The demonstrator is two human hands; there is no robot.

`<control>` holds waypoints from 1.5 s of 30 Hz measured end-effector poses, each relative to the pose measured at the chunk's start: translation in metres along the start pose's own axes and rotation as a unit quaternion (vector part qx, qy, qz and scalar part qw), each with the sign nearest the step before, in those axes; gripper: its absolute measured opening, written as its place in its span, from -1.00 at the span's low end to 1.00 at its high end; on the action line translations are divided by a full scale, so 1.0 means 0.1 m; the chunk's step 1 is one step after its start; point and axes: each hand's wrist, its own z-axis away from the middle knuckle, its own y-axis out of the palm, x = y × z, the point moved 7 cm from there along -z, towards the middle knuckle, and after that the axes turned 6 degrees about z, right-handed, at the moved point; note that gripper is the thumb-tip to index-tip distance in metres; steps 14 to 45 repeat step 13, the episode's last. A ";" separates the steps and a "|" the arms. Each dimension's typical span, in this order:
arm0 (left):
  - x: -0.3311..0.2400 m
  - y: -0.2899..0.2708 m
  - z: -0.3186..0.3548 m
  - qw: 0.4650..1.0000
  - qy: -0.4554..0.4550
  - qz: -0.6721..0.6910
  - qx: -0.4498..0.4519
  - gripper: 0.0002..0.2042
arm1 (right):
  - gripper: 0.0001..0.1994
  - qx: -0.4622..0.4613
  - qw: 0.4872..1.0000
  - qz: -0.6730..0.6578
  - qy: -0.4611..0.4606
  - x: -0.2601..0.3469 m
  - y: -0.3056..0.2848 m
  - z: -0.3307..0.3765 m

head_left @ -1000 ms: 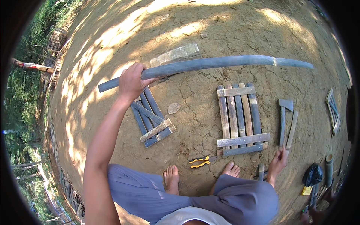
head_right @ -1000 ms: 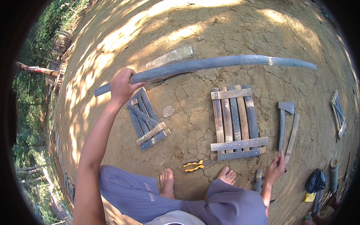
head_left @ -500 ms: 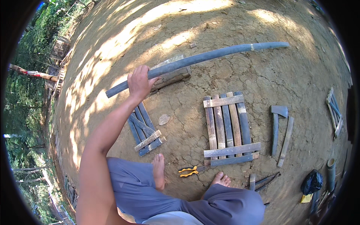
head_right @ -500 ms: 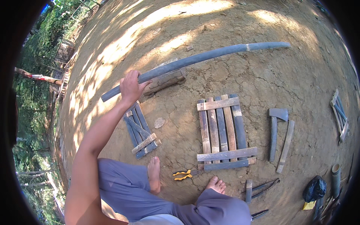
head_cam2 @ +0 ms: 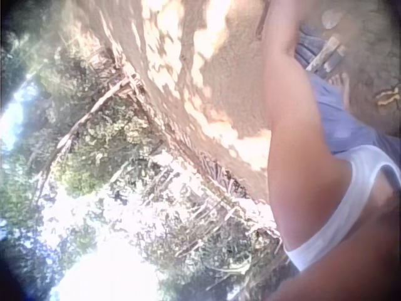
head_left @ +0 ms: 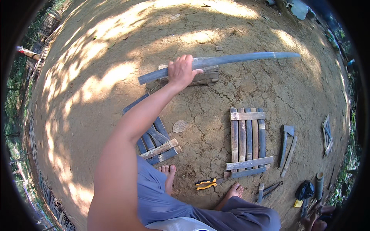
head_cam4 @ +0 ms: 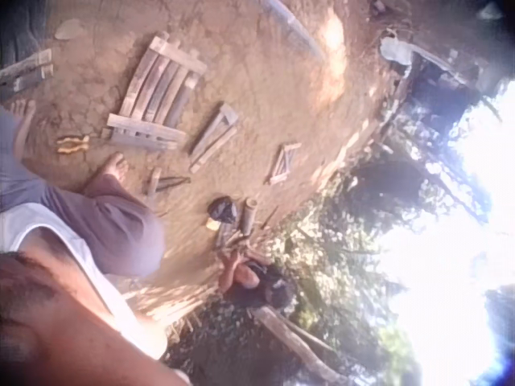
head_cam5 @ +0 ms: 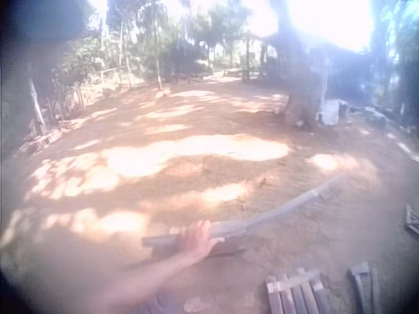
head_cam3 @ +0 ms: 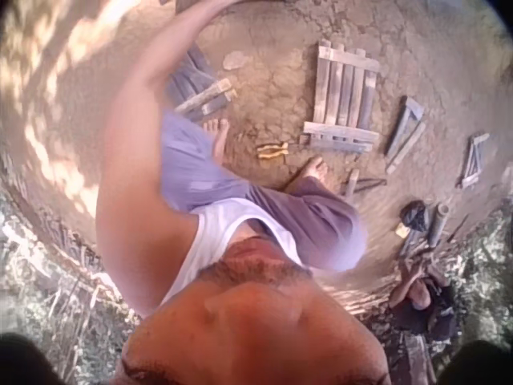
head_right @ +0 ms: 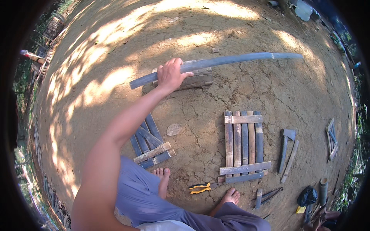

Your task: The person constructs a wooden slatted panel by aligning strips, securing them with a cross-brace using an axe as a hammer, and then uses a knife to cut a long piece of material.

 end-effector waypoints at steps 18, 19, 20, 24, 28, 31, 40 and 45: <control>0.54 0.54 0.06 0.992 -0.040 0.073 0.094 -0.57 | -0.28 0.032 0.996 -0.077 0.014 -0.14 -0.01 -0.04; 0.54 0.54 0.06 0.992 -0.040 0.073 0.094 -0.57 | -0.28 0.032 0.996 -0.077 0.014 -0.14 -0.01 -0.04; 0.54 0.54 0.06 0.992 -0.040 0.073 0.094 -0.57 | -0.28 0.032 0.996 -0.077 0.014 -0.14 -0.01 -0.04; 0.54 0.54 0.06 0.992 -0.040 0.073 0.094 -0.57 | -0.28 0.032 0.996 -0.077 0.014 -0.14 -0.01 -0.04; 0.54 0.54 0.06 0.992 -0.040 0.073 0.094 -0.57 | -0.28 0.032 0.996 -0.077 0.014 -0.14 -0.01 -0.04; 0.54 0.54 0.06 0.992 -0.040 0.073 0.094 -0.57 | -0.28 0.032 0.996 -0.077 0.014 -0.14 -0.01 -0.04; 0.54 0.54 0.06 0.992 -0.040 0.073 0.094 -0.57 | -0.28 0.032 0.996 -0.077 0.014 -0.14 -0.01 -0.04; 0.54 0.54 0.06 0.992 -0.040 0.073 0.094 -0.57 | -0.28 0.032 0.996 -0.077 0.014 -0.14 -0.01 -0.04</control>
